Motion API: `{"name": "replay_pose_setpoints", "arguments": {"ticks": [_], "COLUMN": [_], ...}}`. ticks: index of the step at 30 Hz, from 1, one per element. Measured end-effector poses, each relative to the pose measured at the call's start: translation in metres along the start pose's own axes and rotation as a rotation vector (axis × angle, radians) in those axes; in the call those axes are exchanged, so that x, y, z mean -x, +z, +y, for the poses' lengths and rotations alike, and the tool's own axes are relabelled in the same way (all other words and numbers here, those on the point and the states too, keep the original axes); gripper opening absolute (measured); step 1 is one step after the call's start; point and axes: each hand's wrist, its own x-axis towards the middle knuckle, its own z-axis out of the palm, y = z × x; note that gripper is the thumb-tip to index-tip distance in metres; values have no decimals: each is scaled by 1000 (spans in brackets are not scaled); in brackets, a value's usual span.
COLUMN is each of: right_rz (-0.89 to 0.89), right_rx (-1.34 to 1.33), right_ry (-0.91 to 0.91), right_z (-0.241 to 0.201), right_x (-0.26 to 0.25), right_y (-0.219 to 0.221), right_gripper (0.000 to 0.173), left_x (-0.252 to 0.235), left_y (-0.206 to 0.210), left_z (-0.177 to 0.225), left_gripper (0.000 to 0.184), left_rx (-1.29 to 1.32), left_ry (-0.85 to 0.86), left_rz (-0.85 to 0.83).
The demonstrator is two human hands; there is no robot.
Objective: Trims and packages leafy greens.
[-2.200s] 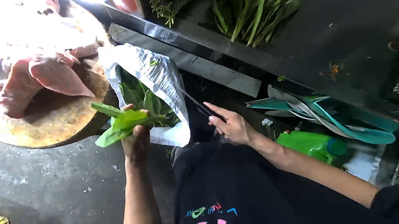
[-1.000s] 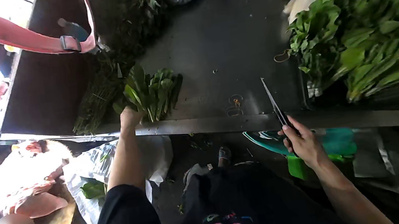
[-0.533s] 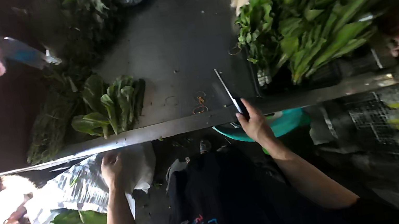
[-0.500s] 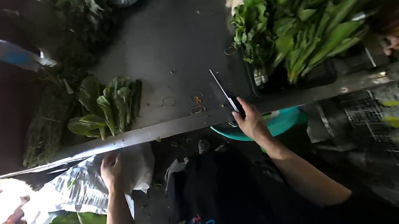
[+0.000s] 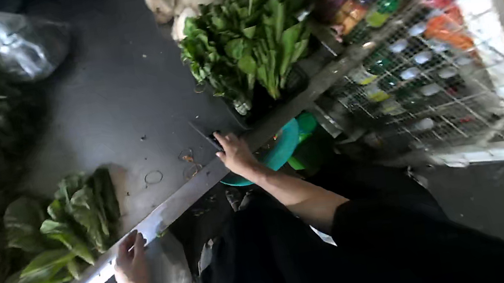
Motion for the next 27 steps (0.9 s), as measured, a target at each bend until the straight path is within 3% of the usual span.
{"name": "replay_pose_setpoints", "arguments": {"ticks": [4,7,8,10,13,16,21,27], "right_rz": [111,306,390,486,401,316,427,529], "right_rx": [-1,-34,-46,-38,2,109,55,-71], "right_ry": [-157,-254,-211,50,460,497,572,492], "right_z": [-10,-10,0,32,79,68,64,70], "right_x": [9,6,-2,-28,-63,-79,-98,-77], "right_y": [-16,-63,-80,-119,-160,-171,-150,-165], "right_gripper": [48,39,38,40,48,48,78,63], "left_x": [8,12,14,17,23,26,23,19], "left_y": [24,28,27,25,20,21,31,29], "left_z": [27,27,26,26,26,24,29,36], "left_gripper": [33,33,33,33,36,38,37,35], "left_rx": [-177,-145,-140,-176,-273,-296,-262,-216], "left_ry": [138,167,163,146,140,163,198,214], "left_rz": [-256,-311,-308,-316,-408,-465,-461,-418]}}
